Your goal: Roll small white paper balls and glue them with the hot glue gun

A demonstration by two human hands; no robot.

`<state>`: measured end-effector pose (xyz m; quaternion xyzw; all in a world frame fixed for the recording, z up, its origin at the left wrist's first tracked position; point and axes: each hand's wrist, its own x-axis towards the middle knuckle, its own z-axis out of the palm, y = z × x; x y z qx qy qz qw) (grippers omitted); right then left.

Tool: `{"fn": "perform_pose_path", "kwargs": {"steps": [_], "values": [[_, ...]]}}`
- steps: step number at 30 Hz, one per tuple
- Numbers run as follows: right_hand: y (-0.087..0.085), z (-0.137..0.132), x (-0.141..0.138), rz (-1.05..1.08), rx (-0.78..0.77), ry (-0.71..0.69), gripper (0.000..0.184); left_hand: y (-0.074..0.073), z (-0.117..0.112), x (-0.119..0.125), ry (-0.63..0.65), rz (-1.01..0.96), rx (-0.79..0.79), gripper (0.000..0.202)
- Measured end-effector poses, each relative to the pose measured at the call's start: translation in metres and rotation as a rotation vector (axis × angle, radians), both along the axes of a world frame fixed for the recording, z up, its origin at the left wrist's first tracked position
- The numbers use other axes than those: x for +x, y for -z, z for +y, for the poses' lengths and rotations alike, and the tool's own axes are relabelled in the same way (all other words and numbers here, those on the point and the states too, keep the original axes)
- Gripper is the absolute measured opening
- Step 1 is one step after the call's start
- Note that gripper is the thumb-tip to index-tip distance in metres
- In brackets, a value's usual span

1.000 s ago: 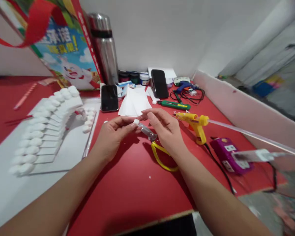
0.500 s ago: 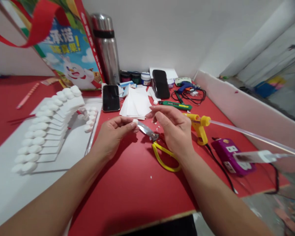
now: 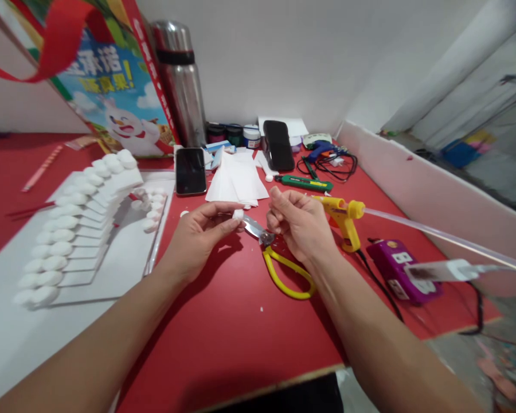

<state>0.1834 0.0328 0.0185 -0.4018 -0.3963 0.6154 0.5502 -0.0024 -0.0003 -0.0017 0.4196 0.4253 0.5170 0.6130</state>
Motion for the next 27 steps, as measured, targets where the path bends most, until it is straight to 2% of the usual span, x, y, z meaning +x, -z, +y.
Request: {"fn": "perform_pose_path", "kwargs": {"steps": [3, 7, 9, 13, 15, 22, 27], "values": [[-0.002, -0.001, -0.003, -0.008, -0.063, -0.008, 0.066, -0.001, 0.000, 0.001, 0.000, 0.003, -0.020, 0.031], [-0.002, -0.003, -0.004, -0.018, -0.044, -0.022, 0.068, -0.002, -0.001, 0.001, 0.015, -0.008, -0.025, 0.029], [-0.001, -0.003, -0.004, 0.005, -0.009, -0.039, 0.061, -0.002, -0.001, 0.001, 0.016, -0.011, -0.024, 0.028], [0.005, -0.002, -0.001, 0.020, 0.075, -0.078, 0.028, -0.004, -0.002, 0.003, 0.004, 0.021, 0.006, 0.028], [0.007, -0.003, -0.001, -0.026, 0.126, -0.079, 0.020, -0.005, -0.002, 0.004, 0.008, 0.041, 0.018, 0.029], [0.006, -0.007, -0.005, -0.274, 0.287, -0.111, 0.012, -0.004, 0.000, 0.001, -0.007, 0.126, 0.083, 0.024], [0.007, -0.009, -0.010, -0.320, 0.344, -0.095, 0.011, -0.005, -0.001, 0.002, 0.000, 0.131, 0.082, 0.026]]}}
